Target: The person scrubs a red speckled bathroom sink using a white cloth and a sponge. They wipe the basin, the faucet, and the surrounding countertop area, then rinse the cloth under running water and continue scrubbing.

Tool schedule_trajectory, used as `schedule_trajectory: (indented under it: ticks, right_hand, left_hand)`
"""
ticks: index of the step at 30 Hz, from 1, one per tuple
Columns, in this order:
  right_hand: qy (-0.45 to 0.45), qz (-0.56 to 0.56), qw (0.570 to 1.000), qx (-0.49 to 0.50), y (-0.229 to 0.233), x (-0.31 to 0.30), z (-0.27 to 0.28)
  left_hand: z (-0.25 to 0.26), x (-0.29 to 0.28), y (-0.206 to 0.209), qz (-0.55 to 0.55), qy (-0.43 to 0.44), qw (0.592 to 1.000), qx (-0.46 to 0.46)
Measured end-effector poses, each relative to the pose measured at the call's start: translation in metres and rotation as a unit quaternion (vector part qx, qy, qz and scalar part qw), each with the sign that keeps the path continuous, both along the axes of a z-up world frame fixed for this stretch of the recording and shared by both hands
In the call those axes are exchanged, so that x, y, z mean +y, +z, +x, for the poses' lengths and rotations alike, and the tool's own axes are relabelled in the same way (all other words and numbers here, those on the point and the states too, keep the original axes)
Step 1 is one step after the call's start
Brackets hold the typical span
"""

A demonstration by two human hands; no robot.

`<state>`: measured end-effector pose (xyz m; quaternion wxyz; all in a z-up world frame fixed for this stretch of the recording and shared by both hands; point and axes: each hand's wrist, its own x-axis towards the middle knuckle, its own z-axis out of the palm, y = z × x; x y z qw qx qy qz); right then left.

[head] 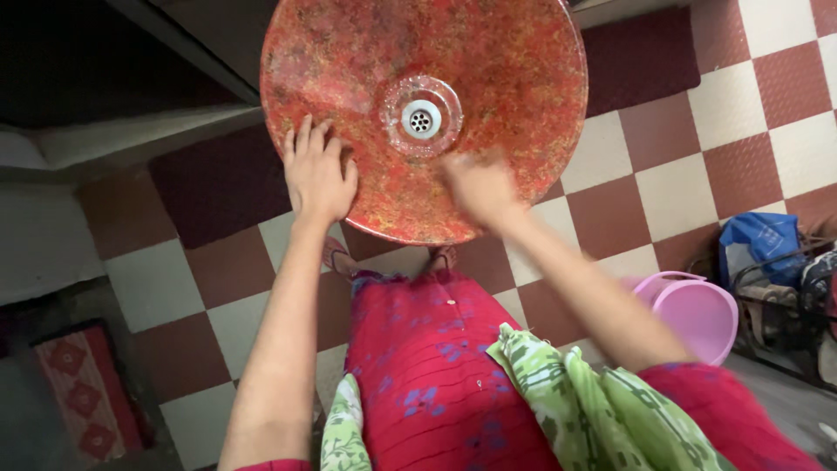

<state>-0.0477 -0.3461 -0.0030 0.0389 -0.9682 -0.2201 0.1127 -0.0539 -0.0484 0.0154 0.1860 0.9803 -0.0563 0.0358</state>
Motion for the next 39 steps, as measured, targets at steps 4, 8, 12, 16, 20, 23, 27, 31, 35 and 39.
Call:
schedule_trajectory:
  ticks: [4, 8, 12, 16, 20, 23, 27, 31, 35, 39]
  right_hand:
    - [-0.011, -0.126, 0.989, -0.075, 0.017, -0.067, 0.055]
    - [-0.097, -0.211, 0.969, 0.091, 0.013, 0.006, 0.040]
    - [-0.057, -0.014, 0.976, 0.209, 0.005, 0.120, -0.001]
    - [-0.032, -0.009, 0.967, 0.254, 0.029, 0.108, -0.004]
    - [-0.074, -0.222, 0.957, 0.171, 0.067, 0.019, 0.037]
    - [-0.083, -0.247, 0.959, 0.114, 0.062, 0.006, 0.047]
    - [-0.063, -0.176, 0.964, 0.189, 0.034, 0.046, 0.012]
    - [0.028, 0.089, 0.984, 0.149, 0.030, 0.076, -0.045]
    - [0.062, -0.230, 0.952, 0.191, 0.074, 0.026, -0.042]
    - [-0.120, -0.120, 0.984, 0.044, 0.097, -0.048, 0.017]
  left_hand:
    - [0.000, 0.002, -0.001, 0.003, -0.008, 1.000, -0.011]
    - [0.002, 0.001, 0.000, -0.006, -0.010, 1.000, -0.016]
    - [0.003, 0.004, -0.001, -0.005, -0.019, 0.999, -0.026]
    - [0.003, 0.004, 0.000, -0.015, -0.023, 0.999, -0.027]
    - [0.000, 0.004, -0.001, -0.023, -0.026, 0.999, -0.030]
    - [-0.003, 0.005, -0.003, -0.007, -0.024, 0.999, -0.031]
    - [0.002, 0.004, 0.002, -0.026, -0.025, 0.999, -0.034]
    - [0.001, 0.005, 0.003, -0.018, -0.025, 0.999, -0.025]
    - [0.003, 0.005, 0.004, -0.018, -0.026, 0.999, -0.030]
    - [0.002, 0.004, 0.002, -0.017, -0.024, 0.999, -0.027]
